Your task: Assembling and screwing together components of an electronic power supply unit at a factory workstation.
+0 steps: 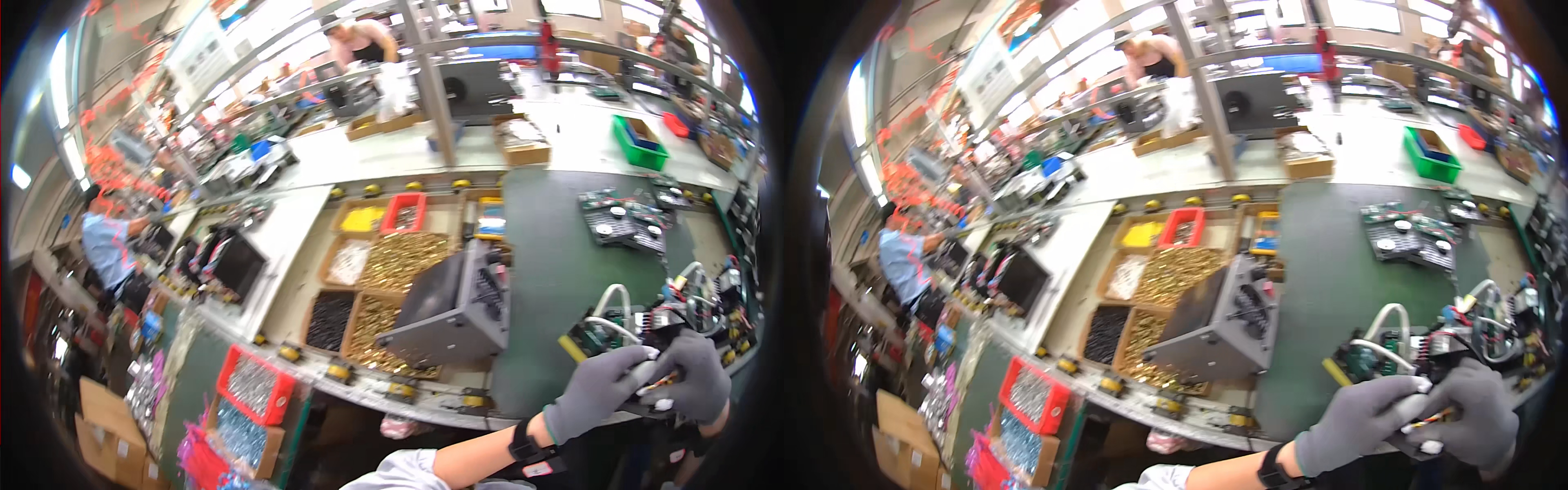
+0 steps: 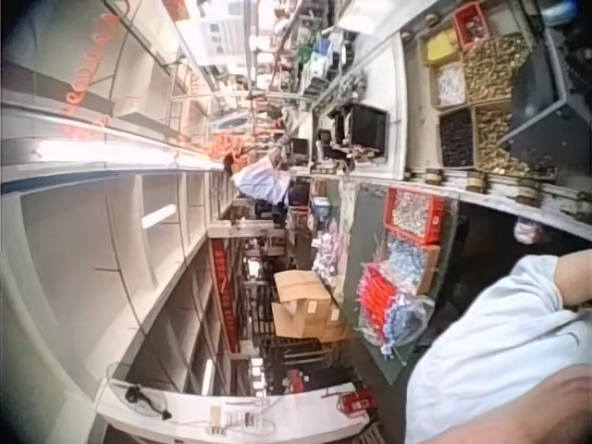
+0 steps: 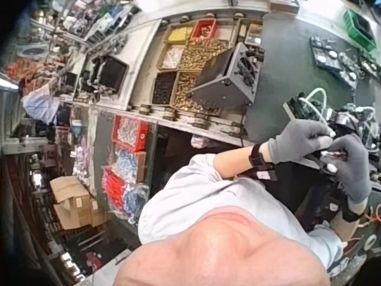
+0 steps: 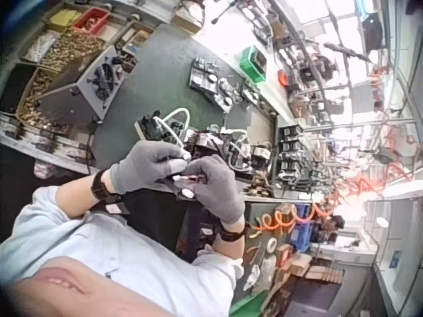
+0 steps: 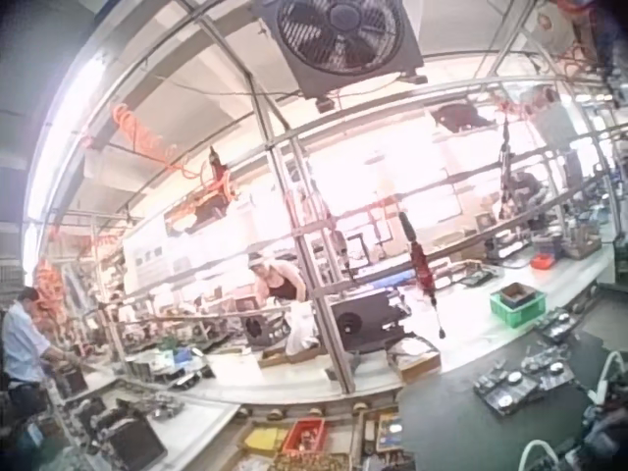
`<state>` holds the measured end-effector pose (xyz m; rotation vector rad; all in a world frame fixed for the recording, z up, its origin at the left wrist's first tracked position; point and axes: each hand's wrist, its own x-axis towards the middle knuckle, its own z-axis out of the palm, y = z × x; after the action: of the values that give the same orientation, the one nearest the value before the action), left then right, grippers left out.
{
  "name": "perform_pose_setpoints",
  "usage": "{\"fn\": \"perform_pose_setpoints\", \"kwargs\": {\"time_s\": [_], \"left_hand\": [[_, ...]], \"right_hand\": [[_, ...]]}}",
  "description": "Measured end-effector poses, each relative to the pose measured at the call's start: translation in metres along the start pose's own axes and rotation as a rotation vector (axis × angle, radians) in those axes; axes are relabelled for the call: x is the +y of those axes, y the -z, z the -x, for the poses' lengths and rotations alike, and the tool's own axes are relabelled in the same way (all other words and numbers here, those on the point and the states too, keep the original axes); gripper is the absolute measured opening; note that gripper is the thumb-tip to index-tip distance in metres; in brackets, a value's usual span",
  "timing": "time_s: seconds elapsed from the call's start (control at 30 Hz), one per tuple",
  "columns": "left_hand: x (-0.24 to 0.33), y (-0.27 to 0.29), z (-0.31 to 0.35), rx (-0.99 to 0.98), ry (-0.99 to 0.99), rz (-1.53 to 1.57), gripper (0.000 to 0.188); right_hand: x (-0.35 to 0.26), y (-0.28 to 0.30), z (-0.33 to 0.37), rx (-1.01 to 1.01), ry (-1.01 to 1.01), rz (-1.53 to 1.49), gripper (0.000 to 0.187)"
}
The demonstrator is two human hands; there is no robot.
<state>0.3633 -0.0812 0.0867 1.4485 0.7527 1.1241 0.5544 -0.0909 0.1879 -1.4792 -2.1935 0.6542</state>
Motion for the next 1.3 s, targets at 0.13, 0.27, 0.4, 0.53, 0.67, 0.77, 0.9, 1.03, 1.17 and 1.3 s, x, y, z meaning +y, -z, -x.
{"fn": "perform_pose_setpoints", "kwargs": {"time_s": [0.13,0.27,0.4,0.53,0.67,0.77,0.9,1.03,1.17,1.3], "left_hand": [[-0.008,-0.015,0.0,0.113,-0.141,0.021,0.026],[-0.012,-0.021,-0.002,0.054,-0.259,-0.17,0.03],[-0.013,-0.022,-0.004,0.076,-0.326,-0.198,0.022],[-0.011,-0.024,-0.003,0.082,-0.222,-0.147,0.018],[-0.011,-0.023,-0.001,0.064,-0.062,-0.043,0.018],[-0.013,-0.023,0.002,0.092,-0.079,-0.056,0.019],[-0.019,-0.021,0.009,0.214,-0.253,-0.147,0.019],[-0.031,-0.005,0.023,0.16,-0.306,-0.327,0.018],[-0.04,0.003,0.032,0.107,-0.244,-0.355,0.018],[-0.036,0.0,0.032,0.223,-0.207,-0.182,0.022]], "right_hand": [[-0.015,-0.004,0.003,0.154,-0.255,-0.286,0.018],[-0.017,-0.009,0.009,0.244,-0.256,-0.188,0.022],[-0.004,-0.005,0.007,0.148,0.031,-0.126,0.029],[0.002,-0.009,0.012,0.203,0.109,-0.113,0.038],[-0.001,-0.016,0.015,0.272,0.049,-0.091,0.037],[-0.001,-0.016,0.014,0.303,0.161,0.091,0.034],[0.001,-0.013,0.011,0.261,0.122,-0.005,0.031],[-0.002,-0.013,0.01,0.262,0.083,0.017,0.021],[-0.01,-0.02,0.01,0.415,0.053,-0.067,0.017],[-0.015,-0.018,0.006,0.329,-0.032,-0.036,0.018]]}}
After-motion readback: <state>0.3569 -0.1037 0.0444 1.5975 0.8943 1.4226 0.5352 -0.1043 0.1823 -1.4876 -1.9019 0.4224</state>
